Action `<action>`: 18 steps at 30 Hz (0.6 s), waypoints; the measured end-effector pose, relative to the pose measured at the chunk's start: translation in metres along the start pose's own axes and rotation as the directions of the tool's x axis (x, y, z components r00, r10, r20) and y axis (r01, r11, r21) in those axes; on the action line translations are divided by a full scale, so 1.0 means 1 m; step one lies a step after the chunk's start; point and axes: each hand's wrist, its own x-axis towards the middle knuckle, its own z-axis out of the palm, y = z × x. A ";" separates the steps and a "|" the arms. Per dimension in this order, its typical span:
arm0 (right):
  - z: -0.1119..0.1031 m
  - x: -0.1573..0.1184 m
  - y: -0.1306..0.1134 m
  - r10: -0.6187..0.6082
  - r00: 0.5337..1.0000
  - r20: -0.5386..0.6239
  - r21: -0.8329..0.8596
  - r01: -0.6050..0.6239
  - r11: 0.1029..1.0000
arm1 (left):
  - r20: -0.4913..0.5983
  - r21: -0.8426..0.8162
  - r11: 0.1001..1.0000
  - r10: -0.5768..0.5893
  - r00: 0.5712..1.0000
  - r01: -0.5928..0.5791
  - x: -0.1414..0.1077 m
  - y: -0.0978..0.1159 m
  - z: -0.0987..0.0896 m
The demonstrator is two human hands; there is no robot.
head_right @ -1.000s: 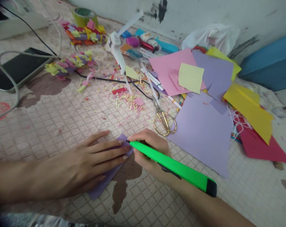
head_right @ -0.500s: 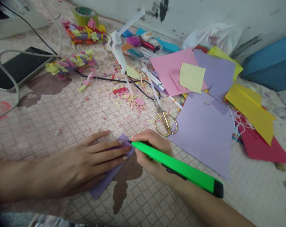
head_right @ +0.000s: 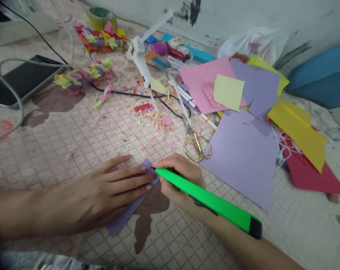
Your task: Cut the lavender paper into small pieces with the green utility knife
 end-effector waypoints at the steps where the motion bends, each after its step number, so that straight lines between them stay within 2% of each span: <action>1: 0.000 0.000 0.000 -0.002 1.000 0.001 -0.001 0.002 1.000 | -0.001 -0.003 1.000 0.003 1.000 -0.003 0.000 0.000 0.000; 11: 0.000 0.002 -0.004 -0.009 0.998 -0.064 -0.032 0.007 0.999 | -0.003 0.007 1.000 0.000 1.000 0.001 0.000 0.001 0.000; 18: -0.001 0.001 -0.003 -0.002 0.999 -0.041 -0.028 0.001 1.000 | -0.021 0.008 1.000 -0.004 1.000 0.004 -0.001 0.001 0.003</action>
